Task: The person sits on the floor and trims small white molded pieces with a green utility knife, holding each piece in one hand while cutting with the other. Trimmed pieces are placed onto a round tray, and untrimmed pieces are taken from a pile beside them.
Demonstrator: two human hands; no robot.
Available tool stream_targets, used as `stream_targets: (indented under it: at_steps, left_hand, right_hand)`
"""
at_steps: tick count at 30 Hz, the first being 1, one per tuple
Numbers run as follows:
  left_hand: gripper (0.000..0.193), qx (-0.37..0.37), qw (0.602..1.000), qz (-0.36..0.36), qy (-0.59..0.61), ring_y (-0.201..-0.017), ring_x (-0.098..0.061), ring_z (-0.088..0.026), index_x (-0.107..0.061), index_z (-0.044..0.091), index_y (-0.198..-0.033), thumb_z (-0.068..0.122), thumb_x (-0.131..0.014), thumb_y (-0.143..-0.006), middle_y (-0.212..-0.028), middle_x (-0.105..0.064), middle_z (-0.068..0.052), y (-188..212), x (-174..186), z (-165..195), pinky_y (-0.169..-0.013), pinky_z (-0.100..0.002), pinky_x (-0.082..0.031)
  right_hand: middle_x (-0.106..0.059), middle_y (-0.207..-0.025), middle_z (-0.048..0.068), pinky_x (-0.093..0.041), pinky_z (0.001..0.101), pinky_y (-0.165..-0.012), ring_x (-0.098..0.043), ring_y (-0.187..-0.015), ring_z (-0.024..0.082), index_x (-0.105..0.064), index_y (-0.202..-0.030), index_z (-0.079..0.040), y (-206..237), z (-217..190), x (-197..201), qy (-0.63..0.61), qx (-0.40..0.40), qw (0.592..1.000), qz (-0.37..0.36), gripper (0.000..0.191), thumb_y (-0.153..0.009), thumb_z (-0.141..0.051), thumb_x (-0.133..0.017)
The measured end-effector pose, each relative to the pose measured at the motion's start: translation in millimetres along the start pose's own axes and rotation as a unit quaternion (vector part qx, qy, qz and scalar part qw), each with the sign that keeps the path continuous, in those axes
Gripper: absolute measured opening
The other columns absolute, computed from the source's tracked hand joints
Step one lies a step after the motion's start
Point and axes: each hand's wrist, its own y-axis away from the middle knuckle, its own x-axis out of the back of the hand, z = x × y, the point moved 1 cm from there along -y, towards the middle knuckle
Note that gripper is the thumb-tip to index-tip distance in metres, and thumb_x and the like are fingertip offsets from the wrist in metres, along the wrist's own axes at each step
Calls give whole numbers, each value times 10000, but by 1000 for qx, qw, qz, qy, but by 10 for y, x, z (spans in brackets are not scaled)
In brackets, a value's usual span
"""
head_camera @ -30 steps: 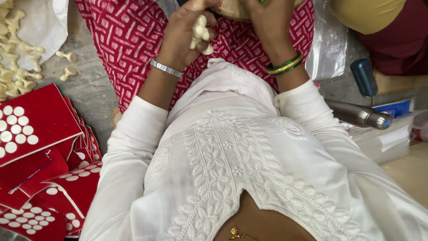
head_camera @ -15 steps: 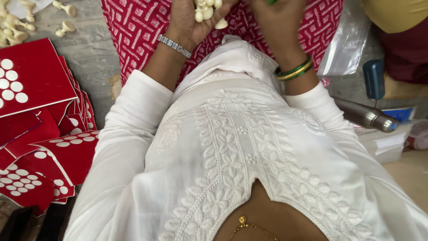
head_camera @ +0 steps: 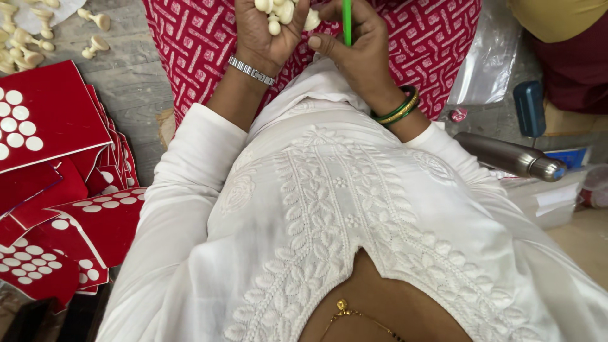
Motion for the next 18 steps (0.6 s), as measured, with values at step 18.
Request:
stream_targets:
  at_steps: [18]
  left_hand:
    - [311,-3,876,-89,-475,-725,-707,-113,-659,36,-1314,204,-721,-1059,-1049,-757,-79,160,-458,-210,-498,-209,-503]
  right_hand:
    - [-711,-800,81,-385,237,-470,-559,-543,89,-720,-987,12,-294,-357,265,-35,-75,994,71,161,-1088,-112,-740]
